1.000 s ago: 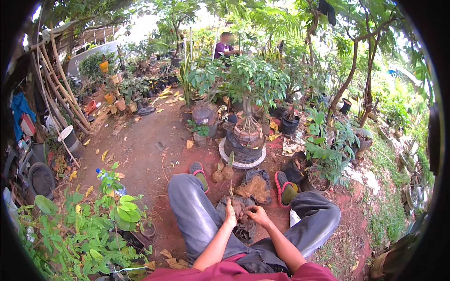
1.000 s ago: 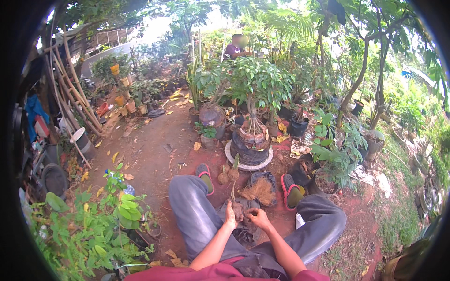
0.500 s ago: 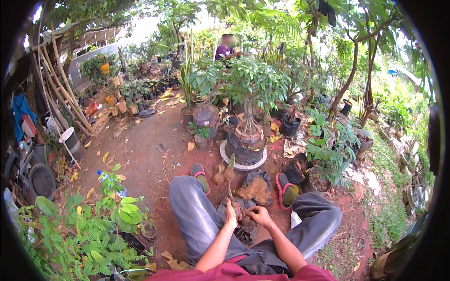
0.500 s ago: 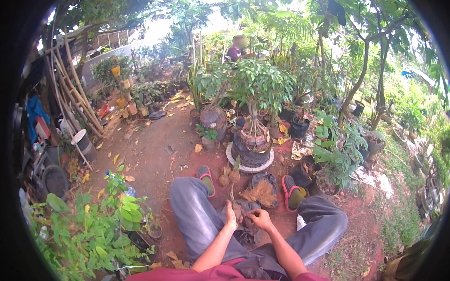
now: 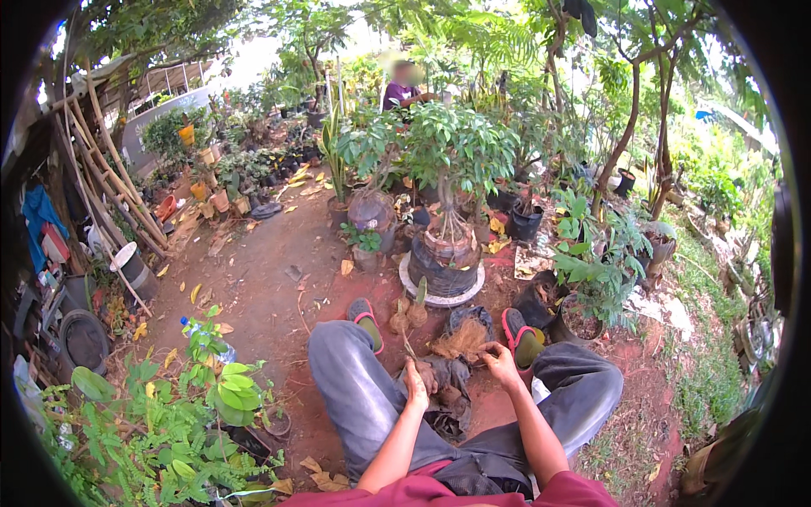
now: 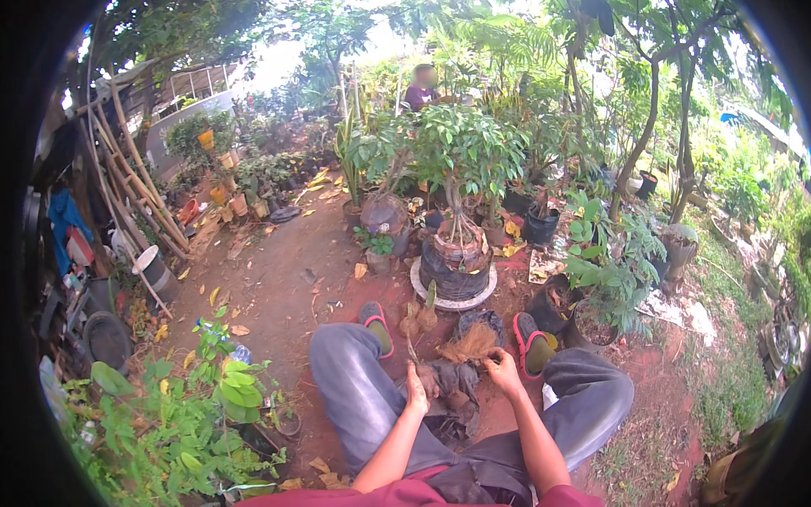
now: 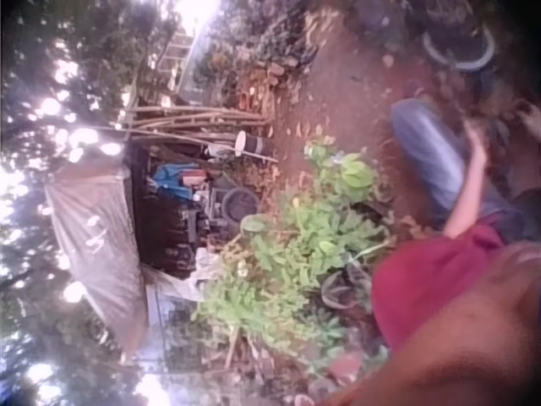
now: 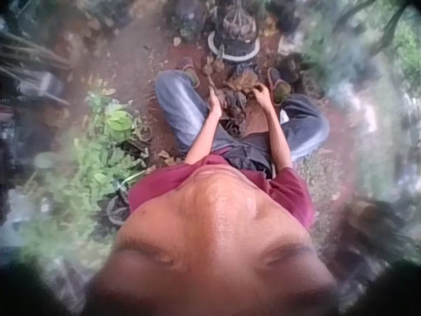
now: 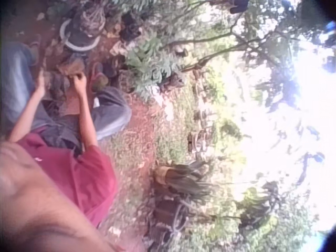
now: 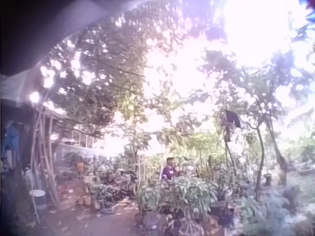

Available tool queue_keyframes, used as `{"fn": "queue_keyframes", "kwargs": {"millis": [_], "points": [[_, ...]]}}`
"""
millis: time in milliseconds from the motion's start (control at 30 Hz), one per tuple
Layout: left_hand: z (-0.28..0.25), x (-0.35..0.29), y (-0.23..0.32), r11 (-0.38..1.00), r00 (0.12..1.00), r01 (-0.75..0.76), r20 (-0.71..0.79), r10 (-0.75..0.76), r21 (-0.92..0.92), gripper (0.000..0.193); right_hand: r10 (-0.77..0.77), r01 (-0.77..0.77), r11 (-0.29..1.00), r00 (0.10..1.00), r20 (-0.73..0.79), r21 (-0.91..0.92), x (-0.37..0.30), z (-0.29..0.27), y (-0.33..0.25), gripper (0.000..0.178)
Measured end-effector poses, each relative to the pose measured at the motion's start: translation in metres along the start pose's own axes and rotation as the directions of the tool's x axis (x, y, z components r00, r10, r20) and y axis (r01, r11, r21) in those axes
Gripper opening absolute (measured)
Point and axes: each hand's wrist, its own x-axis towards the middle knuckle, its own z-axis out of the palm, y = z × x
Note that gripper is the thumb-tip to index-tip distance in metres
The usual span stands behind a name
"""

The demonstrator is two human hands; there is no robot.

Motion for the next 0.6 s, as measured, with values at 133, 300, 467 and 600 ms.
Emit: {"fn": "queue_keyframes", "kwargs": {"millis": [133,300,467,600], "points": [[-0.003,0.007,-0.011,0.993,0.867,0.114,0.493,-0.079,-0.041,0.057,0.01,-0.061,0.971,0.976,0.216,0.233,-0.027,0.014,-0.017,0.019],[-0.005,0.003,-0.027,0.967,0.949,-0.014,0.308,-0.068,0.256,0.036,0.069,-0.087,0.995,0.952,0.297,0.047,-0.047,0.039,-0.022,0.025],[0.006,-0.004,-0.018,0.964,0.948,-0.043,0.315,-0.043,0.262,0.027,0.076,-0.082,0.997,0.972,0.223,0.018,-0.039,0.043,-0.01,0.022],[0.009,-0.019,-0.002,0.963,0.867,0.2,0.424,-0.26,0.181,0.027,0.065,-0.067,0.998,0.99,0.124,0.011,-0.037,0.043,0.002,0.02]]}}
